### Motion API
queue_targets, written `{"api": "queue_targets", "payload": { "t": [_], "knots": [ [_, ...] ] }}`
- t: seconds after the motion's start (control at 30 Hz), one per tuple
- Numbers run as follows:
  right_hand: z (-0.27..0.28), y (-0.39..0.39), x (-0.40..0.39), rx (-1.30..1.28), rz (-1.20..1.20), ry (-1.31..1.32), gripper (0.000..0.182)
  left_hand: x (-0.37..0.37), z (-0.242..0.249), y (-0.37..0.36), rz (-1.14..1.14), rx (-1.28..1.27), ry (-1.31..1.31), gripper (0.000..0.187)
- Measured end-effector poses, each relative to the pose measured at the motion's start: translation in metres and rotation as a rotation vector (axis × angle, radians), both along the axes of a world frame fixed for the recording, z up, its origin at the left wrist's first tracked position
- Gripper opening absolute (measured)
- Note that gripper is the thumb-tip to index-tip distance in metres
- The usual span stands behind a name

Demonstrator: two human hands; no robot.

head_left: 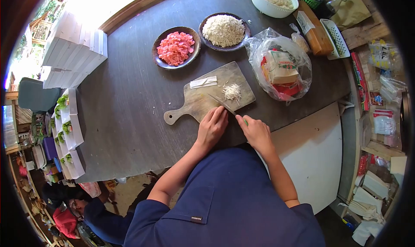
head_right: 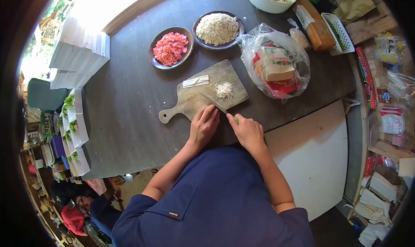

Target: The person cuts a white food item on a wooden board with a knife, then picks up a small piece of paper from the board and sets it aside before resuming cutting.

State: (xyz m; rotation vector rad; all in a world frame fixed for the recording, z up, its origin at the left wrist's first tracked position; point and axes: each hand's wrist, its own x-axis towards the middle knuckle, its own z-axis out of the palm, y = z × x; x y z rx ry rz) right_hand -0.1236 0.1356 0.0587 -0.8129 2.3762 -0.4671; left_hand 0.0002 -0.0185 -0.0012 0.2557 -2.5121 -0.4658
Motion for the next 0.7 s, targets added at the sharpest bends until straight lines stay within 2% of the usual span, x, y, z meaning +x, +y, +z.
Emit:
{"api": "queue_targets", "payload": {
  "t": [0.1, 0.17, 0.37, 0.7],
  "knots": [
    [-0.003, -0.005, -0.002, -0.050, -0.027, -0.024, 0.062, 0.000, -0.001, -0.002, -0.009, 0.010, -0.009, 0.032],
    [-0.005, -0.002, 0.000, -0.144, -0.137, -0.057, 0.063, 0.002, -0.003, -0.001, -0.024, -0.005, -0.040, 0.033],
    [0.007, 0.007, 0.005, -0.006, -0.108, -0.026, 0.066, 0.000, 0.000, -0.005, -0.055, 0.078, 0.021, 0.032],
    [0.021, 0.020, 0.006, 0.059, -0.148, -0.047, 0.069, -0.001, -0.003, -0.003, -0.035, 0.123, 0.038, 0.029]
  ]
}}
